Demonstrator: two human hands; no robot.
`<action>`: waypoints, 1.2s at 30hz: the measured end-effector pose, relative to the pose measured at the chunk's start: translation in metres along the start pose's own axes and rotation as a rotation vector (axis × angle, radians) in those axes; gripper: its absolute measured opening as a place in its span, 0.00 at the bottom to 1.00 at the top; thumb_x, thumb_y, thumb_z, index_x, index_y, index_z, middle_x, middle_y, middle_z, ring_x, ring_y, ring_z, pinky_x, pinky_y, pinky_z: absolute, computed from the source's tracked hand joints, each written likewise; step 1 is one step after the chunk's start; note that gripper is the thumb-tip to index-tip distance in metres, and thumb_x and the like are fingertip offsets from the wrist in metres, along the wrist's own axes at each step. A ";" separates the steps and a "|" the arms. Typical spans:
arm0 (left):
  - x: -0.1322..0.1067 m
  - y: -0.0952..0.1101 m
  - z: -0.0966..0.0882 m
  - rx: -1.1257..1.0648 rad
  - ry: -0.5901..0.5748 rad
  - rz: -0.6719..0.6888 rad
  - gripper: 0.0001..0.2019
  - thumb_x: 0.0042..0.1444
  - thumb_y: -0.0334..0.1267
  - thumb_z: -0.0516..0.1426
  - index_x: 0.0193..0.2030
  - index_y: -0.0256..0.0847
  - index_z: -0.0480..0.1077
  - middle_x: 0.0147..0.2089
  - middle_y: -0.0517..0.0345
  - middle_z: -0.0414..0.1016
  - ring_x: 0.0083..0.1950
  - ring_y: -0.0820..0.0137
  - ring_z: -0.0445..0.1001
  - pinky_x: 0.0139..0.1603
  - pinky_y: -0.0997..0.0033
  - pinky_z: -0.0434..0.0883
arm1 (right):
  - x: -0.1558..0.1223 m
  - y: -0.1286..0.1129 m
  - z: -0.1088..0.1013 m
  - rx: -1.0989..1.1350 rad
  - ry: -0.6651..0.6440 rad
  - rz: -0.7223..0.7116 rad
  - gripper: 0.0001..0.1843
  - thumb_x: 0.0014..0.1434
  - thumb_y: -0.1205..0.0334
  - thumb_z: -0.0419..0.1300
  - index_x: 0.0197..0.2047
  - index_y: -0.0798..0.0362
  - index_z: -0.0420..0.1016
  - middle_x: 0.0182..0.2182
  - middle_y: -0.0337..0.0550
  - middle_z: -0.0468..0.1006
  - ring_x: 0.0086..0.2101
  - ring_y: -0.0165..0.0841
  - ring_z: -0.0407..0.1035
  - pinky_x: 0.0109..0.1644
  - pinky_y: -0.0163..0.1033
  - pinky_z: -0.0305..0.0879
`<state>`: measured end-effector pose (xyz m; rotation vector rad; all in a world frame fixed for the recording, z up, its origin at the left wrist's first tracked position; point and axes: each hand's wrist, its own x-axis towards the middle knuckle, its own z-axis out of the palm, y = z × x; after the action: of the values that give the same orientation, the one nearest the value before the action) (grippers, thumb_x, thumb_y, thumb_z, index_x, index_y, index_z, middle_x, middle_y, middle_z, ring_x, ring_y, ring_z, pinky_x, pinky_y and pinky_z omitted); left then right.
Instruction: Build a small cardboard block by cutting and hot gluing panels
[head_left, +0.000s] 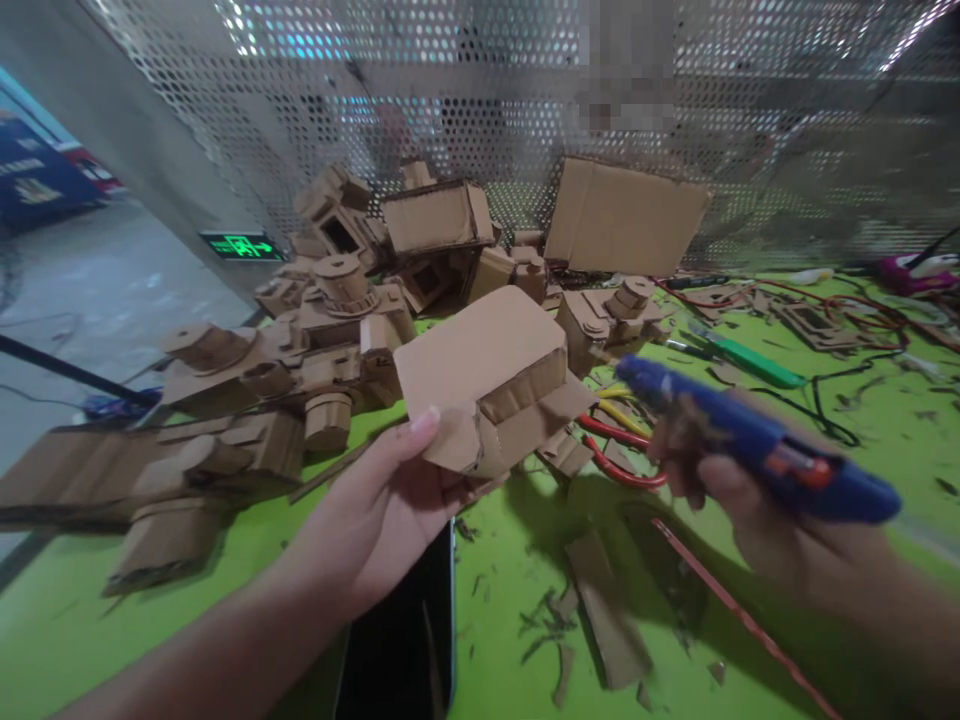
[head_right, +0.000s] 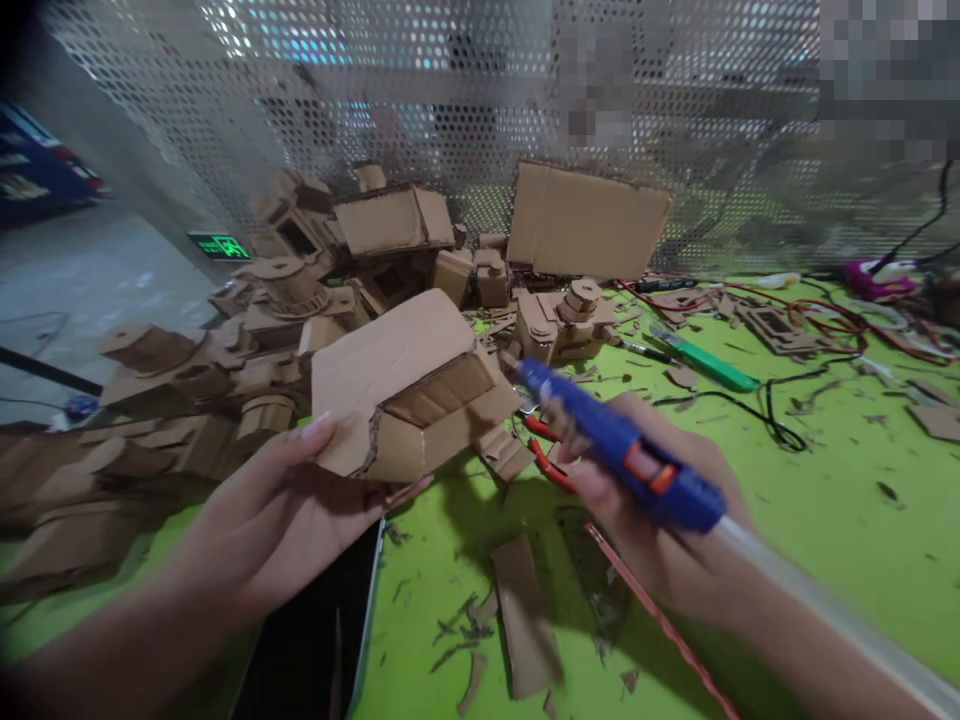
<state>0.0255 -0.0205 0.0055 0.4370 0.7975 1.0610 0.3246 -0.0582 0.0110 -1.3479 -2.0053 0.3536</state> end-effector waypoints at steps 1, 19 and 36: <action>0.000 -0.001 0.000 0.007 -0.004 0.014 0.21 0.67 0.38 0.64 0.66 0.43 0.78 0.52 0.50 0.90 0.50 0.59 0.88 0.48 0.63 0.87 | -0.003 -0.003 0.002 0.004 -0.030 -0.046 0.06 0.73 0.52 0.62 0.47 0.43 0.72 0.28 0.37 0.79 0.23 0.35 0.75 0.26 0.38 0.72; -0.016 -0.012 -0.001 0.118 -0.144 0.003 0.34 0.61 0.42 0.72 0.74 0.51 0.72 0.59 0.53 0.87 0.63 0.53 0.84 0.64 0.59 0.82 | -0.013 -0.021 0.021 -0.165 -0.205 -0.215 0.07 0.72 0.64 0.53 0.39 0.45 0.63 0.26 0.32 0.71 0.22 0.31 0.63 0.26 0.39 0.53; -0.008 -0.010 -0.001 0.053 -0.203 0.035 0.30 0.64 0.38 0.70 0.72 0.47 0.73 0.55 0.55 0.90 0.53 0.59 0.88 0.58 0.62 0.86 | -0.012 -0.006 0.006 -0.282 -0.009 -0.159 0.07 0.73 0.57 0.60 0.41 0.44 0.69 0.24 0.37 0.73 0.20 0.36 0.66 0.26 0.43 0.59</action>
<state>0.0284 -0.0320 0.0007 0.5960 0.6400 1.0114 0.3191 -0.0706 0.0056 -1.3403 -2.2155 0.0030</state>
